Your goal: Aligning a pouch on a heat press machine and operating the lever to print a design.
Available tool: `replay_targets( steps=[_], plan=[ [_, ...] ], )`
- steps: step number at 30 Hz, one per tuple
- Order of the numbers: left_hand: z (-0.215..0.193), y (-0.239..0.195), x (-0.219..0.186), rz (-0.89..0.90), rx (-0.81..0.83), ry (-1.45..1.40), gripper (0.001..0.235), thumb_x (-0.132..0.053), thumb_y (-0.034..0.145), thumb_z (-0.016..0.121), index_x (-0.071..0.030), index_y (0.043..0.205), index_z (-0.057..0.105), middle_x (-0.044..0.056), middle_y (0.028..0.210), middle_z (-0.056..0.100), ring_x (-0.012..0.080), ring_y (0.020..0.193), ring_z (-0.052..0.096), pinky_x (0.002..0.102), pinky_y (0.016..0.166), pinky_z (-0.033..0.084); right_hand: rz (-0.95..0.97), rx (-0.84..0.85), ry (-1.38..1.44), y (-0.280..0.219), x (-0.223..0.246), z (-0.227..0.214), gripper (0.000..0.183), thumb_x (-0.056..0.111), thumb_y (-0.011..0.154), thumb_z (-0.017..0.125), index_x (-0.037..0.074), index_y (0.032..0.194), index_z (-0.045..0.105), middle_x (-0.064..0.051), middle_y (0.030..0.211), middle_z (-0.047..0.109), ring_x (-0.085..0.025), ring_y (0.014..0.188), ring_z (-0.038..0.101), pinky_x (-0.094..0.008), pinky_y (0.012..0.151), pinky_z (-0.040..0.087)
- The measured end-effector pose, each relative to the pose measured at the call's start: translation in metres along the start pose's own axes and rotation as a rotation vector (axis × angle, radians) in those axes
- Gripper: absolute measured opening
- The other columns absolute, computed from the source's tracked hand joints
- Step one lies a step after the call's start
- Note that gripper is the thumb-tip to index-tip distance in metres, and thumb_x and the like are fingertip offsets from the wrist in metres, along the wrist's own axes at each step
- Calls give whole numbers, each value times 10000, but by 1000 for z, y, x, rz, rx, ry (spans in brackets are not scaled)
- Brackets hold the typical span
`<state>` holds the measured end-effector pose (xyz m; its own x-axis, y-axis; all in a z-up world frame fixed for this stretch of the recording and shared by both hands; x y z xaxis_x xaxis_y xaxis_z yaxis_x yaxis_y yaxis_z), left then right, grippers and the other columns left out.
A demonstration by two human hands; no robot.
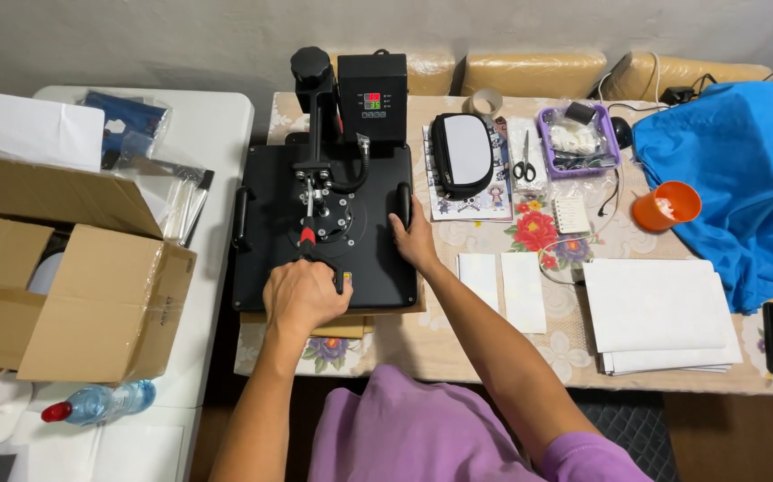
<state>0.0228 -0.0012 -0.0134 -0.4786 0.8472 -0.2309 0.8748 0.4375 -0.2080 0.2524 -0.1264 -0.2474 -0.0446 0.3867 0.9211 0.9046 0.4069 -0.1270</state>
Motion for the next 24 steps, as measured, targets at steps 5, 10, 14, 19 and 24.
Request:
replay_targets(
  steps=[5, 10, 14, 19, 24],
  plan=[
    [0, 1, 0, -3, 20, 3, 442, -483, 865, 637, -155, 605, 777, 140, 617, 754, 433, 767, 813, 473, 721, 620, -3, 5, 19, 6, -13, 5, 742, 336, 1139, 726, 81, 1746, 384, -357, 1257, 783, -446, 961, 851, -478, 793, 735],
    [-2, 2, -1, -15, 38, 22, 446, -503, 857, 634, -157, 624, 793, 142, 646, 768, 427, 804, 823, 479, 730, 625, 3, 9, 34, -4, 3, 2, 749, 325, 1135, 729, 67, 1745, 381, -344, 1182, 799, -422, 893, 858, -463, 732, 734],
    [-4, 0, -2, -19, 51, 21, 437, -489, 856, 639, -149, 634, 801, 148, 657, 773, 436, 817, 821, 480, 754, 622, -4, 7, 42, 2, -8, 4, 742, 324, 1133, 735, 84, 1743, 389, -337, 1167, 801, -417, 877, 858, -460, 715, 730],
    [-6, 0, -3, -30, 48, 6, 425, -484, 852, 638, -162, 625, 795, 134, 651, 771, 425, 813, 822, 467, 756, 625, -2, 8, 53, 1, -6, 4, 741, 333, 1133, 732, 79, 1743, 395, -345, 1148, 801, -427, 882, 857, -458, 729, 732],
    [-4, -1, -2, -22, 36, 7, 429, -498, 840, 659, -150, 639, 808, 157, 678, 786, 441, 838, 825, 484, 757, 621, 1, 5, 53, 0, -10, 5, 744, 330, 1132, 733, 75, 1742, 391, -341, 1133, 801, -421, 872, 858, -460, 720, 734]
  ],
)
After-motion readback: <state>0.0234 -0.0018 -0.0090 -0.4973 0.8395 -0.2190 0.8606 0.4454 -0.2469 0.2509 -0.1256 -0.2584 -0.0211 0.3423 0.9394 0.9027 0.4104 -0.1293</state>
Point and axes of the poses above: each hand's wrist, its own y-axis towards the middle knuckle, its own z-axis out of the palm, x = y × z, the point moved 2 cm from there along y, towards the middle knuckle
